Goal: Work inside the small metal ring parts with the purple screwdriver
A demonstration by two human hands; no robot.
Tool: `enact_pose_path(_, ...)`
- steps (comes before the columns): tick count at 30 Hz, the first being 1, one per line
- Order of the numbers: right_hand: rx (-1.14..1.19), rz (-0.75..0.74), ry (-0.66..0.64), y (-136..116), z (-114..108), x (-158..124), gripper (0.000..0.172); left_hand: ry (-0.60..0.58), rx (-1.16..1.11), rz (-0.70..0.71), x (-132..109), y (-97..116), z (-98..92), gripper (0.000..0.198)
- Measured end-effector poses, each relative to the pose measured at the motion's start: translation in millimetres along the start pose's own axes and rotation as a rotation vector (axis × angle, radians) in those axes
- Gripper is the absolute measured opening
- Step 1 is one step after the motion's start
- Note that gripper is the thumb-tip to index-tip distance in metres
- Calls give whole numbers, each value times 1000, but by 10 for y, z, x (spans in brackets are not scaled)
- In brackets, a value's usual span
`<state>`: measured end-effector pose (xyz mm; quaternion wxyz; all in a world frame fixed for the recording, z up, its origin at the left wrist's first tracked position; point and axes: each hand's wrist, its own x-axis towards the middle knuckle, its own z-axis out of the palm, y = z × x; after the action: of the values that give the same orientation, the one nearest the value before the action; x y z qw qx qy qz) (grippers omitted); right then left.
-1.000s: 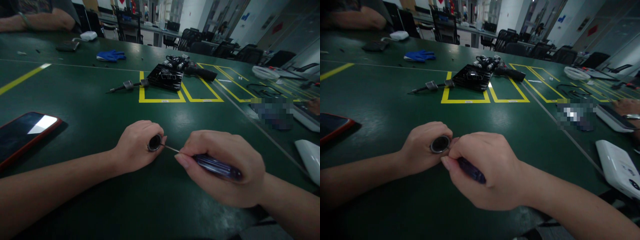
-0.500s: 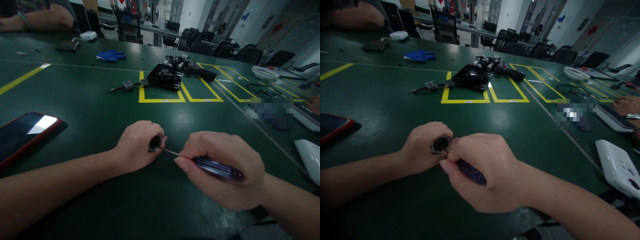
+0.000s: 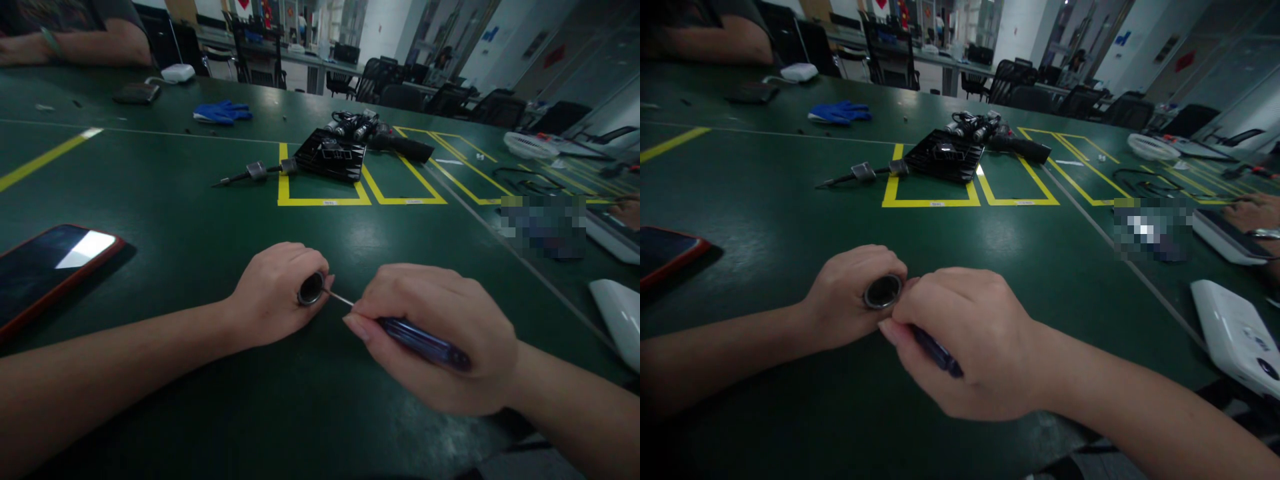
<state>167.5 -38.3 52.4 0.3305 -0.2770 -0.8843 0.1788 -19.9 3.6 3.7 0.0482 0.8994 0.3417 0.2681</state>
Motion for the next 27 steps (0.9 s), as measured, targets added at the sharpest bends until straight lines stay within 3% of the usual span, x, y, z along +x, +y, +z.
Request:
enact_pose_path(5,-17,-30,-7,31,10,4,7,-10,-15,-17,10,-1,-5,12)
enact_pose_path(9,6,14,27,22,-2,3,5,41,-36,4,-8,-13,10,13)
enact_pose_path(15,24,46,60,-13,-33,-7,6,17,-29,-27,-24,-17,18,13)
enact_pose_path(27,36,-8,7,34,-26,12,7,-8,-14,-38,18,33,-33,13)
